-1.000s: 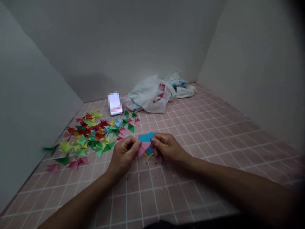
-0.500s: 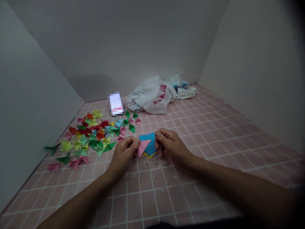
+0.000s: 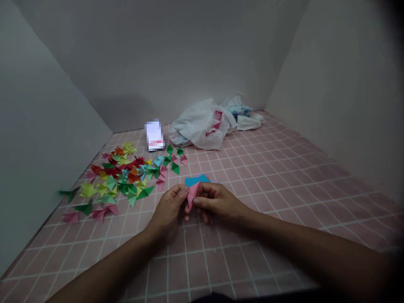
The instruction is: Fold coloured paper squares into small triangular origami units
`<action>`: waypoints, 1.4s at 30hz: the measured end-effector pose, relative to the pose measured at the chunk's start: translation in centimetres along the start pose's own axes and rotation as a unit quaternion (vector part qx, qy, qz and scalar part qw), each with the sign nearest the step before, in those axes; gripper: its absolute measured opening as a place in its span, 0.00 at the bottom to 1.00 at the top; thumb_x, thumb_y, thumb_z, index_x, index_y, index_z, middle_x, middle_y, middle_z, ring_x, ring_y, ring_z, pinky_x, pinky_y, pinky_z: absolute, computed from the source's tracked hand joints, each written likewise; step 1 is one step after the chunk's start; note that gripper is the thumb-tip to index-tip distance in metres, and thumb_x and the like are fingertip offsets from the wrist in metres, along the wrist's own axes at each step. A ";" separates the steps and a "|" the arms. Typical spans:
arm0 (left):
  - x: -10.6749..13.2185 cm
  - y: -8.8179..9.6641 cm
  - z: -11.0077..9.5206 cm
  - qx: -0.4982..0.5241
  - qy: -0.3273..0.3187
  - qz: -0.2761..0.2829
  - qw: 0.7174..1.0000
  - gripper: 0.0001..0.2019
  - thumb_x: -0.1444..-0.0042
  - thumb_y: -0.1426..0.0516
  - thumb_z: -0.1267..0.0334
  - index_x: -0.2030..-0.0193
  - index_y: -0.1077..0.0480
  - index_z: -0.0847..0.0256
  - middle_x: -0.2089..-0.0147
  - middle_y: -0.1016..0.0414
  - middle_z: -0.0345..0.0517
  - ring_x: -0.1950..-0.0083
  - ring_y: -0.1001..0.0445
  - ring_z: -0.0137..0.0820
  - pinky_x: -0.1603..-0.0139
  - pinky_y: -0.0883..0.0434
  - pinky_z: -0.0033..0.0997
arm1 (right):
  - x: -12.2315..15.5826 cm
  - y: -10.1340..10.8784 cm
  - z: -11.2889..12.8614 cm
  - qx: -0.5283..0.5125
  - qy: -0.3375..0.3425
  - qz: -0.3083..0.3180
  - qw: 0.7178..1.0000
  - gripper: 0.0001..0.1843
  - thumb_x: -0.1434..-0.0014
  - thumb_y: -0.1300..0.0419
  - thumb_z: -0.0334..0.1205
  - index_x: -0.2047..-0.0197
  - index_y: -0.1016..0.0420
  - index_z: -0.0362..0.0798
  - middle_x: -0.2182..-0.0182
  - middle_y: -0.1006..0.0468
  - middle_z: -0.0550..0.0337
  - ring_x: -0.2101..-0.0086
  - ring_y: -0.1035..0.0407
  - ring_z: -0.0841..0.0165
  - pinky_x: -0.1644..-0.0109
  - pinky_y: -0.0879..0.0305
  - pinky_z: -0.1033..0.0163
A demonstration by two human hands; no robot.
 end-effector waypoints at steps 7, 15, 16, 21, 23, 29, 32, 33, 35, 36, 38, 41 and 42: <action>-0.1 -0.2 0.5 0.048 0.023 0.035 0.998 0.18 0.49 0.35 0.50 0.72 0.35 0.61 0.82 0.38 0.33 0.80 0.38 0.23 0.80 0.40 0.21 | 0.2 -0.1 0.0 -0.012 -0.005 0.009 1.000 0.13 0.43 0.35 0.47 0.66 0.32 0.47 0.75 0.24 0.63 0.83 0.35 0.78 0.82 0.41 0.73; -0.2 -0.1 0.4 0.013 0.000 0.043 0.999 0.16 0.46 0.37 0.51 0.70 0.35 0.60 0.80 0.33 0.34 0.79 0.34 0.24 0.76 0.34 0.23 | 0.4 0.2 0.2 0.015 0.008 -0.021 1.000 0.07 0.42 0.40 0.41 0.66 0.32 0.47 0.77 0.25 0.64 0.83 0.36 0.76 0.80 0.42 0.70; -0.2 0.0 0.3 -0.015 -0.011 0.042 0.999 0.16 0.45 0.38 0.51 0.70 0.35 0.61 0.80 0.32 0.35 0.78 0.33 0.24 0.74 0.33 0.23 | 0.4 0.3 0.3 0.036 0.014 -0.036 0.999 0.06 0.42 0.40 0.40 0.67 0.32 0.47 0.78 0.26 0.64 0.82 0.36 0.75 0.80 0.42 0.70; 0.2 0.3 -1.1 -0.141 -0.124 -0.001 0.982 0.11 0.43 0.39 0.55 0.65 0.32 0.61 0.71 0.29 0.37 0.72 0.30 0.25 0.70 0.31 0.24 | 0.8 0.6 1.2 0.187 0.092 -0.099 0.973 0.05 0.43 0.43 0.35 0.72 0.31 0.47 0.79 0.31 0.65 0.78 0.38 0.74 0.75 0.43 0.68; 0.6 0.2 -1.4 -0.177 -0.157 -0.002 0.972 0.10 0.42 0.39 0.57 0.60 0.31 0.60 0.65 0.27 0.39 0.68 0.27 0.26 0.67 0.29 0.25 | 1.1 0.8 1.6 0.255 0.123 -0.131 0.950 0.07 0.43 0.44 0.34 0.73 0.32 0.47 0.79 0.33 0.65 0.77 0.39 0.74 0.74 0.44 0.68; 1.5 -0.5 -1.9 -0.336 -0.226 0.000 0.914 0.08 0.39 0.41 0.60 0.55 0.31 0.59 0.60 0.23 0.42 0.65 0.22 0.28 0.66 0.27 0.25 | 1.5 0.6 2.2 0.350 0.182 -0.163 0.904 0.05 0.45 0.45 0.31 0.72 0.36 0.47 0.78 0.35 0.66 0.76 0.42 0.74 0.73 0.47 0.68; 1.9 -0.7 -2.4 -0.412 -0.296 -0.014 0.862 0.04 0.38 0.44 0.65 0.56 0.32 0.59 0.62 0.22 0.42 0.66 0.20 0.28 0.67 0.26 0.25 | 1.6 0.5 2.2 0.360 0.186 -0.167 0.899 0.07 0.44 0.45 0.31 0.73 0.39 0.48 0.80 0.37 0.68 0.78 0.44 0.74 0.74 0.49 0.68; 2.1 -0.9 -2.5 -0.439 -0.323 -0.018 0.838 0.04 0.38 0.44 0.67 0.57 0.33 0.59 0.63 0.21 0.42 0.67 0.20 0.28 0.67 0.26 0.25 | 1.6 0.5 2.1 0.361 0.185 -0.167 0.899 0.07 0.44 0.46 0.32 0.73 0.39 0.48 0.80 0.37 0.68 0.79 0.44 0.75 0.74 0.49 0.68; 2.4 -1.1 -2.8 -0.488 -0.375 -0.027 0.788 0.04 0.39 0.45 0.70 0.58 0.33 0.60 0.66 0.21 0.42 0.69 0.20 0.28 0.68 0.26 0.25 | 1.6 0.5 2.0 0.365 0.183 -0.169 0.897 0.07 0.45 0.46 0.32 0.73 0.39 0.48 0.80 0.37 0.68 0.79 0.44 0.75 0.74 0.49 0.68; 2.5 -1.2 -2.8 -0.509 -0.397 -0.032 0.763 0.03 0.39 0.45 0.70 0.59 0.33 0.61 0.67 0.22 0.42 0.70 0.20 0.28 0.69 0.27 0.25 | 1.6 0.5 1.9 0.367 0.182 -0.170 0.896 0.07 0.45 0.46 0.31 0.73 0.39 0.48 0.80 0.37 0.68 0.79 0.44 0.74 0.74 0.49 0.68; 2.8 -1.4 -2.9 -0.541 -0.437 -0.045 0.717 0.02 0.39 0.45 0.71 0.61 0.33 0.61 0.70 0.22 0.42 0.71 0.21 0.29 0.70 0.27 0.26 | 1.7 0.4 1.9 0.376 0.188 -0.174 0.890 0.07 0.45 0.46 0.31 0.73 0.39 0.48 0.80 0.37 0.67 0.79 0.44 0.74 0.74 0.49 0.68; 3.3 -1.7 -2.9 -0.573 -0.487 -0.067 0.656 0.02 0.39 0.46 0.71 0.63 0.33 0.61 0.72 0.23 0.43 0.73 0.22 0.30 0.72 0.27 0.26 | 2.0 0.3 2.1 0.393 0.215 -0.191 0.874 0.07 0.46 0.46 0.30 0.74 0.39 0.48 0.80 0.37 0.68 0.79 0.44 0.74 0.74 0.50 0.68; 3.4 -1.8 -2.9 -0.581 -0.497 -0.073 0.640 0.03 0.39 0.46 0.71 0.64 0.34 0.61 0.72 0.23 0.43 0.74 0.22 0.30 0.72 0.28 0.26 | 2.1 0.2 2.2 0.396 0.224 -0.199 0.868 0.07 0.46 0.45 0.30 0.74 0.39 0.48 0.80 0.38 0.68 0.79 0.44 0.74 0.74 0.49 0.68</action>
Point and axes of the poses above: each hand's wrist, its own x-axis away from the middle knuckle, its own y-axis out of the back of the hand, z = x × y, the point moved 5 cm from there along -x, towards the middle knuckle
